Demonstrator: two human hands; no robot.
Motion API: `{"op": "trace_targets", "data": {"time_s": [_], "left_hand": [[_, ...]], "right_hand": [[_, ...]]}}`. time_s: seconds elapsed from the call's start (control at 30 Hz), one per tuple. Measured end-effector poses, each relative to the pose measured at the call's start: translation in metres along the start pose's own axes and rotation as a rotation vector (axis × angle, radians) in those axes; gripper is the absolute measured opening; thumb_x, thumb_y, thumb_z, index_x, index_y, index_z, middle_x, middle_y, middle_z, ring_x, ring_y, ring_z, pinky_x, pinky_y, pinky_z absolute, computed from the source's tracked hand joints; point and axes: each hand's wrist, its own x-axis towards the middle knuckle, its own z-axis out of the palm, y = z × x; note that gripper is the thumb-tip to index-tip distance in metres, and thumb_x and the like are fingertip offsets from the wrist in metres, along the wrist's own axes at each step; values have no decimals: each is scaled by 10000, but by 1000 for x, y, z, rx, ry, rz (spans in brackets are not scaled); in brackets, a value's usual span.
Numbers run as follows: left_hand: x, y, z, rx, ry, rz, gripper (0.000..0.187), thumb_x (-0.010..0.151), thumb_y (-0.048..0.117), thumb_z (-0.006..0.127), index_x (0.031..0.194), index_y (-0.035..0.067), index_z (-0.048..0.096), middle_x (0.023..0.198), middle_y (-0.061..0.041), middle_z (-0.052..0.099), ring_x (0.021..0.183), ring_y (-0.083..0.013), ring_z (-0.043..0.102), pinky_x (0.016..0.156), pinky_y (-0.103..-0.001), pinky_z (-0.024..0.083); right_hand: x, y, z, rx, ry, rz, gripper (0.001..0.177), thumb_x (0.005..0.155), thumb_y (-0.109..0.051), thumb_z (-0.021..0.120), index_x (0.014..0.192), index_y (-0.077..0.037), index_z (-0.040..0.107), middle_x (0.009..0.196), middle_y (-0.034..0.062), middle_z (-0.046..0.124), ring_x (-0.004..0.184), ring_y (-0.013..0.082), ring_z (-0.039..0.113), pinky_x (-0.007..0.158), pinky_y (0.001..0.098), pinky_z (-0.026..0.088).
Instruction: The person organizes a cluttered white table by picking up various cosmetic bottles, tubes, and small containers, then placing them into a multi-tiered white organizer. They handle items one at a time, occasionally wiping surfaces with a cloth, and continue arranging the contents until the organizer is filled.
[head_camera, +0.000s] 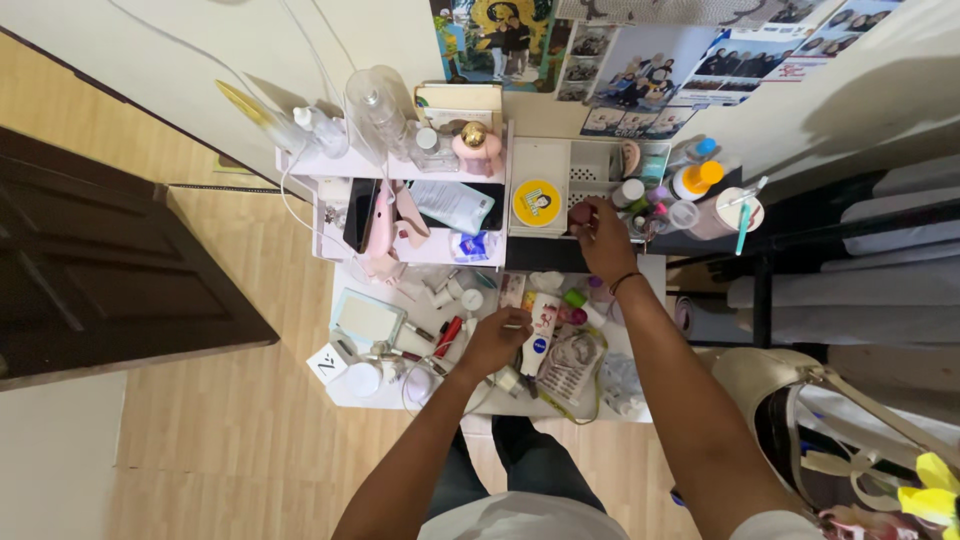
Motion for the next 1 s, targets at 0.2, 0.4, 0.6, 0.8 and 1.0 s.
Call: {"op": "trace_targets", "data": {"time_s": [0.2,0.4,0.6,0.8,1.0], "left_hand": [[1,3,5,-44,-28,-31,305,902,189,725,1161,32,682,1080,-77,750,956,-165,735,842,-296,586],[0,15,6,67,-37,-31,294,907,203,739,1144,34,699,1066,-72,767,960,-161,747,849,-283,585],[-15,14,-3,-22,-112,29,247,929,189,680,1119,31,674,1030,-50,754,959,-161,753,849,-292,585],[-37,4,-12,48,-81,46,213,952,196,718,1088,32,704,1006,-64,747,951,-160,724,855,-300,576],[-47,-5,-20,93,-89,6,221,897,158,723,1085,42,706,1020,-65,760,930,-157,744,848,-305,585]], "right_hand": [[3,-3,-1,-11,-38,18,496,904,-51,726,1355,-8,525,1206,180,702,1109,288,722,915,358,585],[-37,-10,-11,-181,169,-233,660,903,-143,791,1441,79,479,1291,274,642,1144,377,672,937,428,546],[-136,-9,-12,-179,102,204,455,815,-183,793,1224,-19,680,1056,172,738,838,296,719,787,390,580],[-161,24,21,-262,-57,136,563,697,-125,800,1237,-64,654,1027,204,673,876,377,665,797,446,551],[-159,16,33,-353,2,76,373,815,-99,750,1175,-58,664,1022,220,674,949,421,659,834,470,545]]}}
